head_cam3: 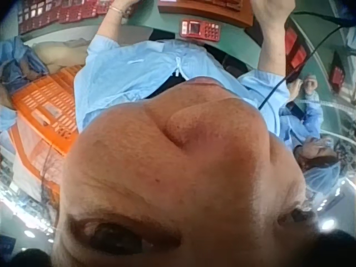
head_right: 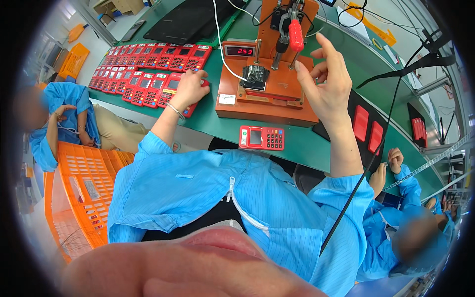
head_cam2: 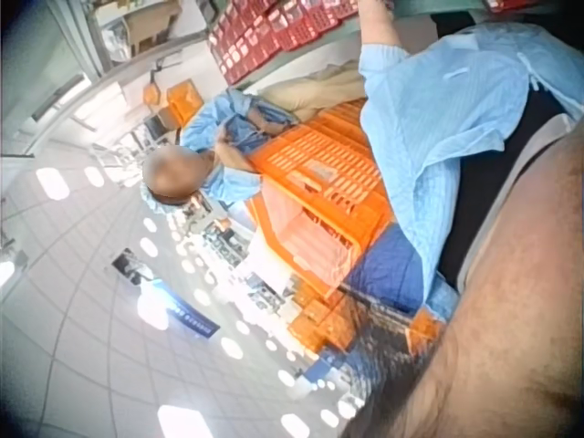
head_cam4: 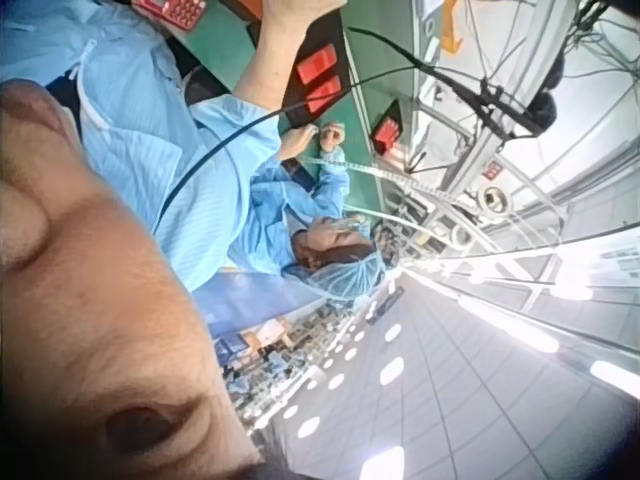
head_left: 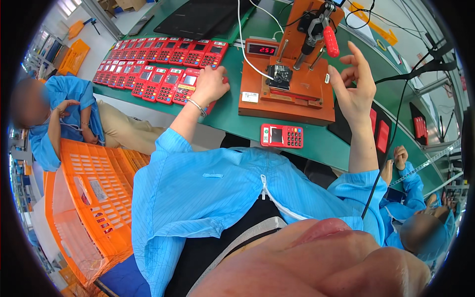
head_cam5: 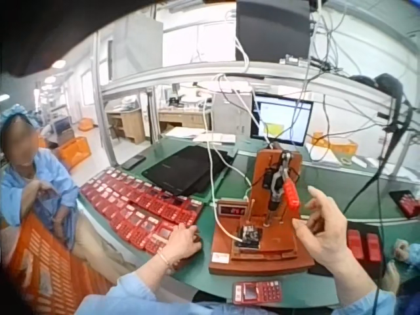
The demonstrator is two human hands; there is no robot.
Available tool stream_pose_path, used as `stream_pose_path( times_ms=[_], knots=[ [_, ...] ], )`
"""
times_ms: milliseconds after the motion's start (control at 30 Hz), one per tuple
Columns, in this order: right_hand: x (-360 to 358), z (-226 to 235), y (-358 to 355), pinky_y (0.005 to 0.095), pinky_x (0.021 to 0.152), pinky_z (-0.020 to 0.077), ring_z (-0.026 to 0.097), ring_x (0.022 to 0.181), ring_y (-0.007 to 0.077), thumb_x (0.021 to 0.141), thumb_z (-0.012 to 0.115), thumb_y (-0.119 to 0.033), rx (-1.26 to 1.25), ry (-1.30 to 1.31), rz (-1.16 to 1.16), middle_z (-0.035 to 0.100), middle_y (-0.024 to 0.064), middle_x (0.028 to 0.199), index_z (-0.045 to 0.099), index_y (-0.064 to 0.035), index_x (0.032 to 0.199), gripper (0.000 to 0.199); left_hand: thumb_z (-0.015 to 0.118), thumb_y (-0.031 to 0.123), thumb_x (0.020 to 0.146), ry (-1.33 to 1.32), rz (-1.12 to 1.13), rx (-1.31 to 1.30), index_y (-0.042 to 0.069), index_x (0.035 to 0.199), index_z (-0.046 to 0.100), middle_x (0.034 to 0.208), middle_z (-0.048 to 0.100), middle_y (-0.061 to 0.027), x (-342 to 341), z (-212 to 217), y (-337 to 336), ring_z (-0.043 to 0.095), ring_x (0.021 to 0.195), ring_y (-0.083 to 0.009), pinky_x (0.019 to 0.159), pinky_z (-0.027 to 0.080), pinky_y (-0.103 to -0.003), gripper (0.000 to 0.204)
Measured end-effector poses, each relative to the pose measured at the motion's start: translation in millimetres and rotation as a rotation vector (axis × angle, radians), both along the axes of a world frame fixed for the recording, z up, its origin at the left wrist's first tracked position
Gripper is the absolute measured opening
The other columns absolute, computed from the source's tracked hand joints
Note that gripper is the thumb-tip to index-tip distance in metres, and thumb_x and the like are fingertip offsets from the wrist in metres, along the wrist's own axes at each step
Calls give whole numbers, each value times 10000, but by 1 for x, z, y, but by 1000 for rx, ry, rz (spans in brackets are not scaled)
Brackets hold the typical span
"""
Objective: Testing red handheld electronic devices using a manual test jig.
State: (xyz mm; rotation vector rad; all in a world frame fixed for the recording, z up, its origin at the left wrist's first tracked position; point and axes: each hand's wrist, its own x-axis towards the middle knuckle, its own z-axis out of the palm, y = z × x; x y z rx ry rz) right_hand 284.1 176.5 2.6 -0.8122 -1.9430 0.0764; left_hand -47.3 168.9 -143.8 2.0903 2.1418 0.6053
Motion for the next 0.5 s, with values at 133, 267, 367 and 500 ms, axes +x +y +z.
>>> stream_pose_path(
  times_ms=[133, 267, 367, 500],
  knots=[
    [0, -6, 2, 199, 505, 426, 522, 576, 42, 785, 758, -58, -39, 26, 27, 579, 40, 955, 522, -46, 1324, 589, 705, 247, 752, -478, -30, 268, 85, 1092, 676, 1126, 586, -205, -24, 5, 3, 593, 1018, -342, 876, 494, -420, 377],
    [-3, -5, 6, 194, 501, 423, 515, 563, 46, 782, 760, -45, -5, 31, 56, 574, 48, 958, 528, -44, 1317, 584, 742, 251, 844, -1056, 89, 145, 23, 923, 652, 755, 604, 21, -28, 16, -8, 552, 707, -52, 641, 478, -228, 258],
    [-9, -7, 6, 199, 500, 427, 515, 560, 48, 779, 765, -48, 20, 21, 74, 571, 51, 962, 527, -46, 1318, 589, 755, 278, 833, -977, 226, 104, 22, 898, 646, 783, 615, 8, -28, 18, -31, 551, 684, -72, 624, 474, -248, 285],
    [-17, -5, 6, 212, 503, 439, 528, 571, 60, 780, 771, -56, 41, 18, 85, 571, 58, 966, 530, -41, 1308, 581, 721, 358, 862, -681, 305, 168, 11, 860, 629, 691, 627, -65, -42, -10, -43, 583, 636, -138, 598, 465, -300, 359]
  ],
)
